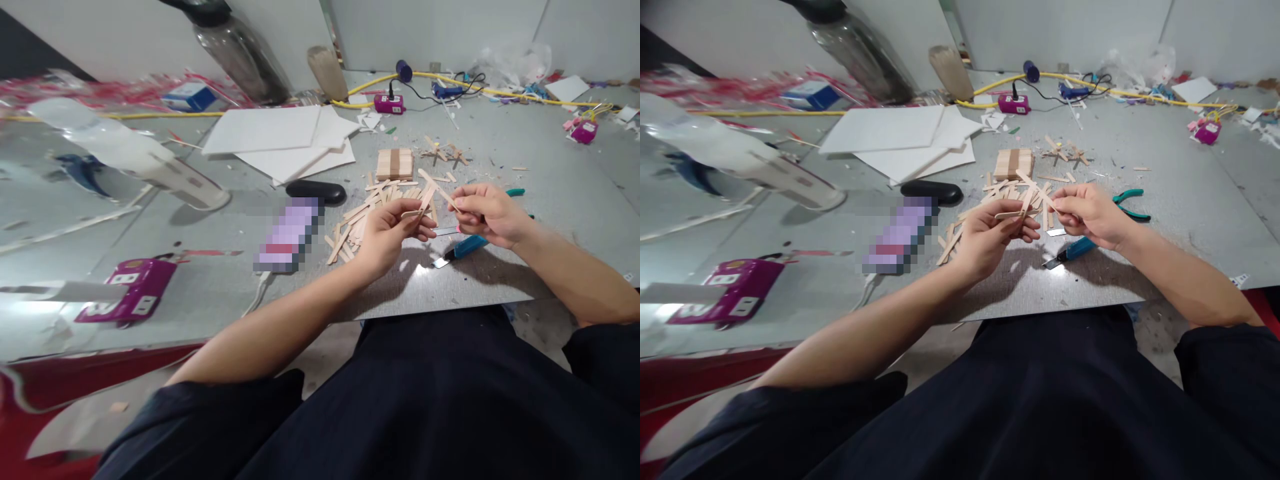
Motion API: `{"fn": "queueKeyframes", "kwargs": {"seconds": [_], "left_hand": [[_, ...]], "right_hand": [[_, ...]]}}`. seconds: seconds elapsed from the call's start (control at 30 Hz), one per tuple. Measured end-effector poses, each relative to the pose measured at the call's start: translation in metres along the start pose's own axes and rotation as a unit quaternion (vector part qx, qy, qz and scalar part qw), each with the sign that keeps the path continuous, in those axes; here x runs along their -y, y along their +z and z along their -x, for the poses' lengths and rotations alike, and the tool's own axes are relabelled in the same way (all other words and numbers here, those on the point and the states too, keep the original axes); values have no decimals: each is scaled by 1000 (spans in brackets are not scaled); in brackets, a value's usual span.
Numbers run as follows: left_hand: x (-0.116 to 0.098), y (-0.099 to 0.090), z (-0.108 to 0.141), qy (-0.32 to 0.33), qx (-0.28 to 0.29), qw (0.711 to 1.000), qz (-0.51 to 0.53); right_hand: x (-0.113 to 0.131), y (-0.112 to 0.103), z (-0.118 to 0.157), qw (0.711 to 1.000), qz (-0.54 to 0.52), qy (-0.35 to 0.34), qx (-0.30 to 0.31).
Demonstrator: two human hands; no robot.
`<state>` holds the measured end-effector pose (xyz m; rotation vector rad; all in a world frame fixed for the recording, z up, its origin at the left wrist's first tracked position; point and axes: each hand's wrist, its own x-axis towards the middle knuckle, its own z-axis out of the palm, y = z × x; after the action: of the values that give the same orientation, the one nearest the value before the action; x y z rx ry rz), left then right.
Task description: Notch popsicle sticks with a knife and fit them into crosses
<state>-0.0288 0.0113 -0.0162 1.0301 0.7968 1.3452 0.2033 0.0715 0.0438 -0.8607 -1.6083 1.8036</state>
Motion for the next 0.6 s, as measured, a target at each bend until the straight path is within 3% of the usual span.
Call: {"fn": "queueKeyframes", "kwargs": {"seconds": [0.07, 0.1, 0.2, 0.27, 0.4, 0.5, 0.6], "left_hand": [[-1, 1, 0, -2, -2, 1000, -5], [-1, 2, 0, -3, -4, 1000, -8], [-1, 3, 0, -5, -8, 1000, -22], [0, 4, 0, -5, -10, 1000, -29], [2, 4, 0, -3, -12, 999, -30], [3, 3, -1, -1, -12, 999, -33], [3, 4, -1, -1, -17, 999, -43]], "right_hand": [[-5, -3, 0, 993, 90, -55, -62], [-8, -4, 0, 975, 167, -101, -107], [-19, -9, 1, 856, 402, -249, -209], [-25, -11, 1, 792, 488, -297, -214], [-34, -14, 1, 694, 600, -342, -204], [-38, -15, -1, 637, 646, -372, -193], [-41, -16, -3, 606, 670, -388, -185]]}}
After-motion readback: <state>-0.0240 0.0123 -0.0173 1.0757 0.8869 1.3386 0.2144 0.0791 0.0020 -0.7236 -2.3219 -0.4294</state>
